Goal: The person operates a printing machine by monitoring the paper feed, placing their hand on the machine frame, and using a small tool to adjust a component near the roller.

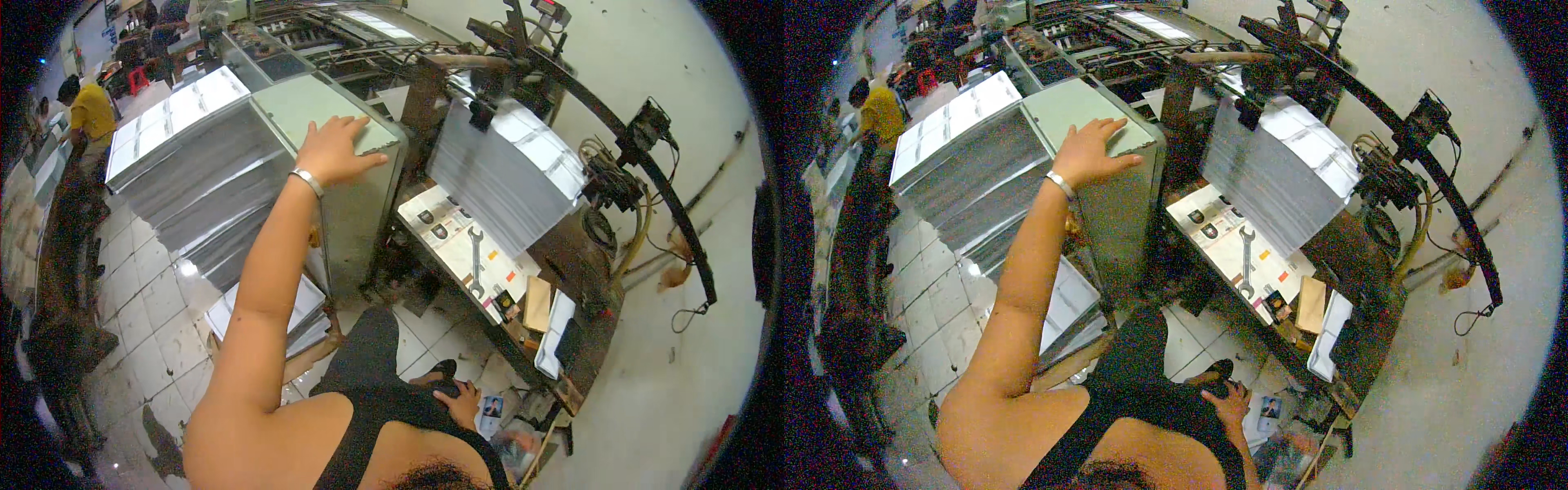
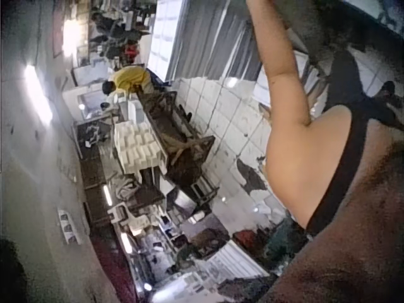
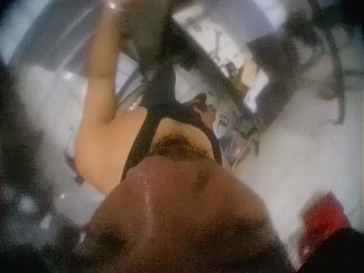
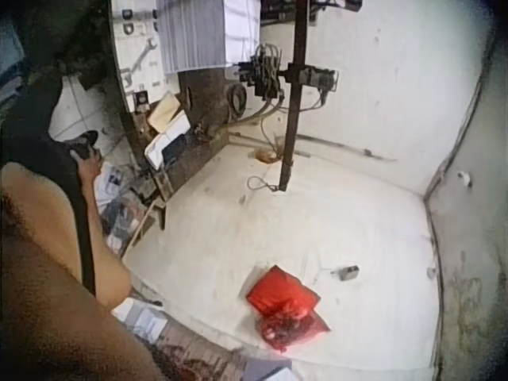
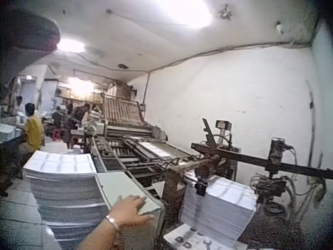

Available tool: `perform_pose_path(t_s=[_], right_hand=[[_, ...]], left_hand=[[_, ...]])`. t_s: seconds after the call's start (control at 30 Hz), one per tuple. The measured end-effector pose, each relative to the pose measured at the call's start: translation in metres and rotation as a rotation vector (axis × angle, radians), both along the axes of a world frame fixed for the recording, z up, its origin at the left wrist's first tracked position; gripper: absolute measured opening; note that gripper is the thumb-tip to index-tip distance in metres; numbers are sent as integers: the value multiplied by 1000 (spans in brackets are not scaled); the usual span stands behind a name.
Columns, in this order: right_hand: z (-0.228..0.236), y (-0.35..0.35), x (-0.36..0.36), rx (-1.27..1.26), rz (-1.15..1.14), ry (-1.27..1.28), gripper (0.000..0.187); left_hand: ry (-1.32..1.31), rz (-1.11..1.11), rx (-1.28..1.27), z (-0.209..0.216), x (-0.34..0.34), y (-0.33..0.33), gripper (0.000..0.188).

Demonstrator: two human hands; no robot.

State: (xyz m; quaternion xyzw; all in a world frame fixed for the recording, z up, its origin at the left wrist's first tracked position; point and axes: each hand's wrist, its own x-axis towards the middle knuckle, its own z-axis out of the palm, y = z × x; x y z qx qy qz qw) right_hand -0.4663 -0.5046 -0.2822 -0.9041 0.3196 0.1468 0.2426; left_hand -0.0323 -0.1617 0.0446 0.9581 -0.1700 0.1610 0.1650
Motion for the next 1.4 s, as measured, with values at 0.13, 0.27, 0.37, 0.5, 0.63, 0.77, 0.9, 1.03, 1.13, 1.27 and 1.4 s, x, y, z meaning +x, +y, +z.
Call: perform_pose_path(t_s=[0.13,0.27,0.37,0.5,0.63,0.77,0.9,1.03,1.13,1.27,1.4], right_hand=[[-1,1,-2,-4,-17,-27,90],[4,5,2,-19,-20,-32,86],[7,9,7,-24,-5,-49,85],[-8,0,-4,-40,-5,-51,85],[-8,0,-4,-28,-26,-39,87],[4,6,3,-24,-5,-21,88],[9,7,2,-33,-15,1,89],[3,3,-1,-25,-2,-25,89],[10,3,1,11,5,-3,90],[11,6,1,-7,-20,-13,90],[11,7,2,-17,-21,-22,90]], left_hand=[[-5,3,-6,-2,2,-1,89],[-24,-5,-17,-6,4,6,90],[-47,-10,5,-8,5,10,90],[-68,-18,11,-7,3,-2,89],[-61,-32,11,-6,3,-3,90],[-35,0,-26,-4,-4,8,89],[-5,10,-2,-2,-1,2,88],[-6,1,-7,0,-1,-2,89],[-17,14,-7,-3,0,1,89],[-15,18,7,-3,1,1,89],[-104,1,30,-11,7,3,88]])
